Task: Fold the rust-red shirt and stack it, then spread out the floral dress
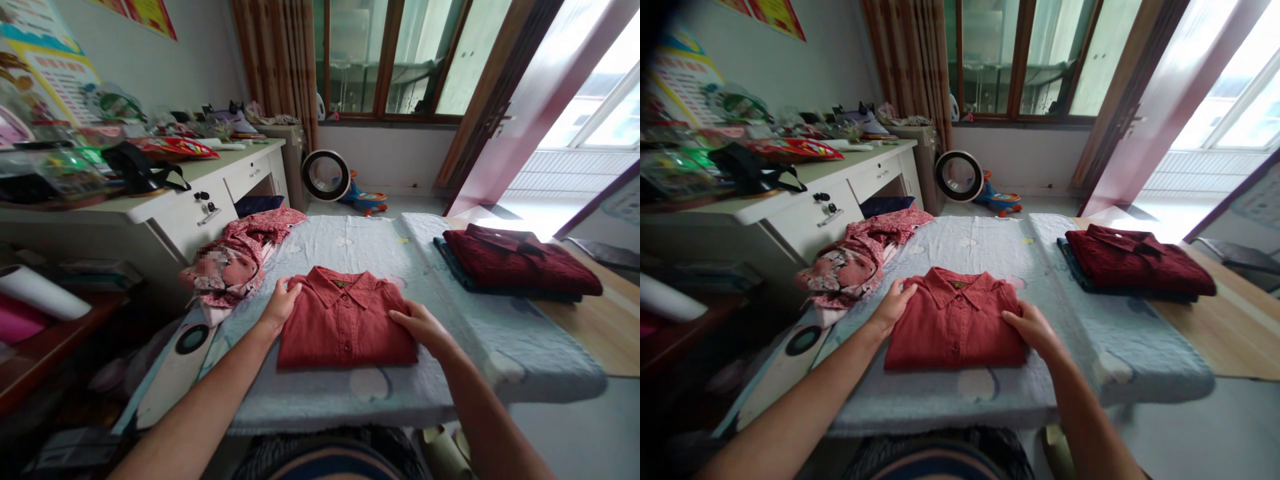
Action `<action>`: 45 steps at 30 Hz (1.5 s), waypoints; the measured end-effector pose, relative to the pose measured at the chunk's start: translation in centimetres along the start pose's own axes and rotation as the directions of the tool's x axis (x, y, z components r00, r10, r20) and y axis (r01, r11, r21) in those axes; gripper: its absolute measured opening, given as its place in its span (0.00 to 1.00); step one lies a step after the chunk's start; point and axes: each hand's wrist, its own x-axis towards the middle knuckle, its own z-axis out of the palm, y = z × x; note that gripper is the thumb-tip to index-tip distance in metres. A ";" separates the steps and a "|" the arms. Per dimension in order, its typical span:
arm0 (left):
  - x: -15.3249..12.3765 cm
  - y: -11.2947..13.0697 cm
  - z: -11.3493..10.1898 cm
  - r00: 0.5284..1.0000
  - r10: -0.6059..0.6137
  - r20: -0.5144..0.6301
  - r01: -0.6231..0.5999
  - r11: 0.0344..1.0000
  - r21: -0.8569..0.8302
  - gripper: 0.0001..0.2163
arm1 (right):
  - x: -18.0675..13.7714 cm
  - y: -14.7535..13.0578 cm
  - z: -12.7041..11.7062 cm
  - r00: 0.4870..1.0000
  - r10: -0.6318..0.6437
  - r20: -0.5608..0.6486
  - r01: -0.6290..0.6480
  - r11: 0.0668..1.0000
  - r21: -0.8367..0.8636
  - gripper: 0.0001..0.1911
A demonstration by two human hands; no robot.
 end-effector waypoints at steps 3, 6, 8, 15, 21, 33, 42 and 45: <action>-0.6 -1.2 -0.3 0.999 0.004 0.042 -0.007 0.998 0.070 0.25 | 0.1 1.3 0.5 0.990 -0.072 -0.121 0.046 0.978 -0.204 0.18; -1.9 -1.6 -0.6 0.990 0.067 0.125 -0.090 0.979 0.182 0.34 | 0.7 1.4 0.8 0.974 -0.070 -0.214 0.022 0.975 -0.222 0.21; -2.8 -1.5 -0.6 0.981 0.107 0.163 -0.152 0.943 0.295 0.38 | 1.2 1.1 1.0 0.960 -0.066 -0.271 0.004 0.974 -0.224 0.23; -4.4 -1.2 -0.4 0.957 0.246 0.156 -0.290 0.739 0.608 0.38 | 2.0 0.4 1.9 0.910 -0.266 -0.318 0.227 0.962 -0.155 0.18; -5.7 1.2 1.2 0.753 0.622 0.216 -0.479 0.293 0.827 0.29 | 2.8 1.3 1.5 0.917 -0.151 -0.370 0.009 0.933 -0.359 0.19; -7.0 2.3 10.4 0.504 0.313 0.805 -0.863 0.149 0.483 0.27 | 7.6 -1.4 2.2 0.905 -0.344 -0.249 0.126 0.779 -0.614 0.09; -6.2 3.0 10.4 0.543 0.257 0.799 -0.836 0.251 0.488 0.24 | 9.2 -0.1 1.4 0.913 -0.365 -0.183 0.286 0.890 -0.354 0.08; -4.4 4.2 11.9 0.572 0.313 0.758 -0.818 0.289 0.497 0.16 | 9.2 0.6 1.8 0.904 -0.365 -0.222 0.287 0.904 -0.318 0.09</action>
